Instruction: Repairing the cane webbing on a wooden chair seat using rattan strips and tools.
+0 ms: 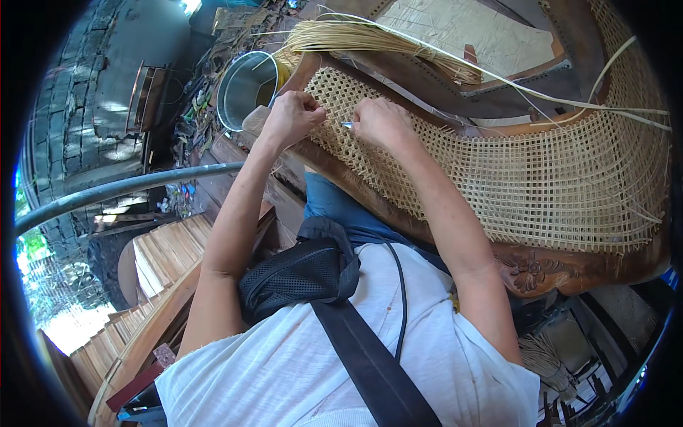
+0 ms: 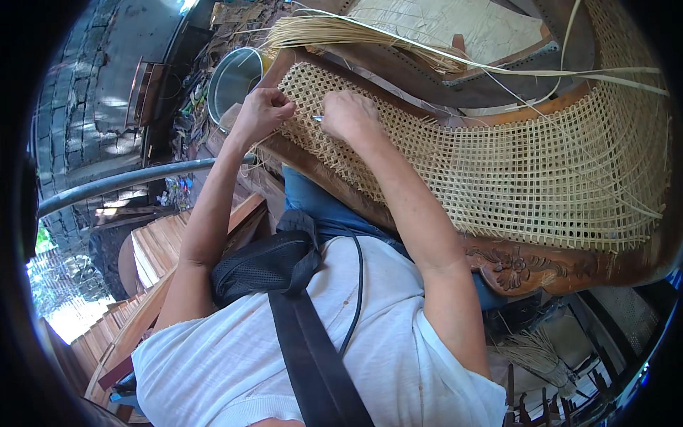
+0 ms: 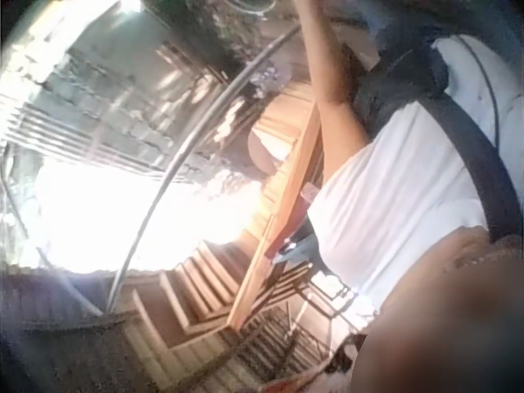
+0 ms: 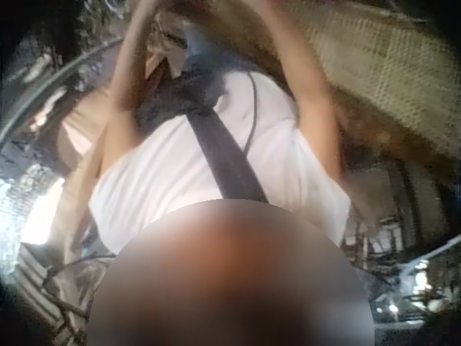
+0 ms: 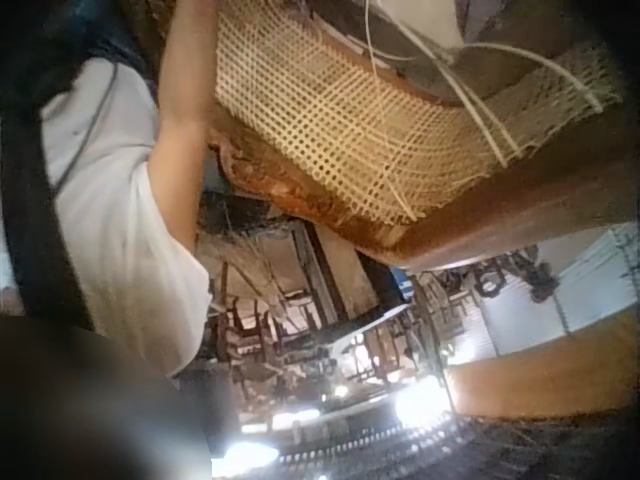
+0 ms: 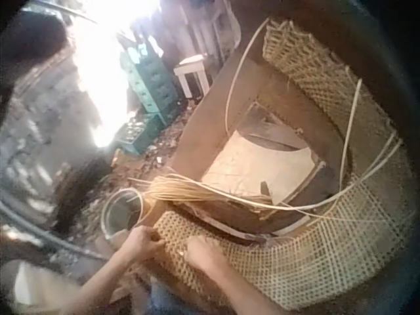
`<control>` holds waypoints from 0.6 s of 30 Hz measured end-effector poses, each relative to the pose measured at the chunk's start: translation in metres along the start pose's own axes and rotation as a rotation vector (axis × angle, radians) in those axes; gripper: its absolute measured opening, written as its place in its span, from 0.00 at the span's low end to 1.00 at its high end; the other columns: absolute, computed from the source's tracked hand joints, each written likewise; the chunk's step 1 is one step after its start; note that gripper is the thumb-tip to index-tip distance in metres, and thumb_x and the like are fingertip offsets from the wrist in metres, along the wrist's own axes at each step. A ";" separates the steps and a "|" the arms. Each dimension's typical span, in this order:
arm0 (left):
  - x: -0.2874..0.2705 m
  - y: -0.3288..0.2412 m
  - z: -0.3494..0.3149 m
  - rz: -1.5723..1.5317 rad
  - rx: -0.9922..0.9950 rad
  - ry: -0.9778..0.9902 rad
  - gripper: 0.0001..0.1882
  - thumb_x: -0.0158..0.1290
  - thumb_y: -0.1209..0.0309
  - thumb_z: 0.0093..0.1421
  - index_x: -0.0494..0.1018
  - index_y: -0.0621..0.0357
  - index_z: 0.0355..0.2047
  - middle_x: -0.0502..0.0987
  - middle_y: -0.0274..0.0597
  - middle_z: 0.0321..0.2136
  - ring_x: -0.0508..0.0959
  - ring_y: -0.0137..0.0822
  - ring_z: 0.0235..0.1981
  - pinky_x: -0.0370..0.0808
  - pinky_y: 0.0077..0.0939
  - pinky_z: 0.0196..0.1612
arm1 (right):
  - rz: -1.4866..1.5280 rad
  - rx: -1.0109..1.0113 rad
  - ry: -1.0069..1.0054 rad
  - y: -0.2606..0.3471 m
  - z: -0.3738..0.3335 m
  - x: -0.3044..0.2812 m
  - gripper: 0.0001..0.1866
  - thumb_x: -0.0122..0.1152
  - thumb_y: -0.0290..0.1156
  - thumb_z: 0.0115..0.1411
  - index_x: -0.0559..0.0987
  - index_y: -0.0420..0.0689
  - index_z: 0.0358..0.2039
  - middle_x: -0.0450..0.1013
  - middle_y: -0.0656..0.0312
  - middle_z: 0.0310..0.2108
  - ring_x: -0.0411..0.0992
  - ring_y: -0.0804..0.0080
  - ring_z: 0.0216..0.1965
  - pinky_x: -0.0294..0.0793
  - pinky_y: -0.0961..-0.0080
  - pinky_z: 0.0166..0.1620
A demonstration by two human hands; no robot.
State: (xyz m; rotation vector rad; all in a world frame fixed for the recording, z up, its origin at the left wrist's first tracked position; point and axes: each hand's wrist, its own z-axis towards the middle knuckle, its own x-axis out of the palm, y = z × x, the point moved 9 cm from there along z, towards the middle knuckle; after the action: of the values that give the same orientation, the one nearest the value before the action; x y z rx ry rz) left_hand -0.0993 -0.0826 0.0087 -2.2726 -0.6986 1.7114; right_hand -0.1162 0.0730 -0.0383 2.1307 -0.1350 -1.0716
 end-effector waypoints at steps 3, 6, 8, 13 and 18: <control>-0.001 -0.003 0.006 -0.009 0.018 0.009 0.12 0.59 0.67 0.53 0.81 0.66 0.29 0.79 0.44 0.20 0.78 0.28 0.23 0.75 0.27 0.30 | -0.002 -0.062 -0.087 0.011 0.011 0.002 0.12 0.54 0.25 0.55 0.83 0.39 0.37 0.78 0.44 0.42 0.78 0.50 0.45 0.77 0.57 0.51; -0.002 -0.011 0.009 0.052 0.057 0.031 0.14 0.59 0.65 0.53 0.81 0.66 0.30 0.80 0.49 0.21 0.81 0.36 0.24 0.77 0.31 0.32 | -0.004 -0.055 -0.067 0.018 0.023 0.007 0.12 0.57 0.28 0.55 0.83 0.40 0.38 0.78 0.44 0.42 0.78 0.51 0.46 0.76 0.58 0.51; 0.000 -0.019 0.007 0.163 0.101 -0.012 0.13 0.58 0.64 0.52 0.81 0.63 0.29 0.80 0.51 0.23 0.82 0.43 0.26 0.78 0.35 0.34 | 0.011 -0.054 -0.060 0.010 0.024 0.002 0.12 0.58 0.30 0.55 0.83 0.41 0.38 0.78 0.44 0.41 0.78 0.50 0.45 0.77 0.58 0.50; 0.026 -0.024 0.006 0.429 0.092 -0.009 0.12 0.59 0.60 0.50 0.82 0.54 0.25 0.81 0.52 0.27 0.82 0.50 0.33 0.79 0.43 0.40 | 0.095 -0.034 -0.013 -0.015 0.037 0.020 0.17 0.62 0.47 0.54 0.86 0.46 0.31 0.80 0.50 0.33 0.80 0.55 0.35 0.79 0.58 0.41; 0.031 -0.028 0.000 0.390 0.254 -0.119 0.11 0.60 0.61 0.48 0.81 0.55 0.21 0.80 0.51 0.22 0.81 0.51 0.28 0.77 0.43 0.41 | 0.199 0.016 -0.047 -0.024 0.030 0.020 0.19 0.67 0.53 0.53 0.86 0.51 0.33 0.80 0.52 0.37 0.79 0.54 0.41 0.78 0.58 0.46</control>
State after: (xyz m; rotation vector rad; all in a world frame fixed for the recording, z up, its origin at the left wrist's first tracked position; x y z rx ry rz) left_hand -0.1000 -0.0430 -0.0051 -2.2443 -0.0436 1.9814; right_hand -0.1299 0.0654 -0.0786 2.0580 -0.3707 -1.0062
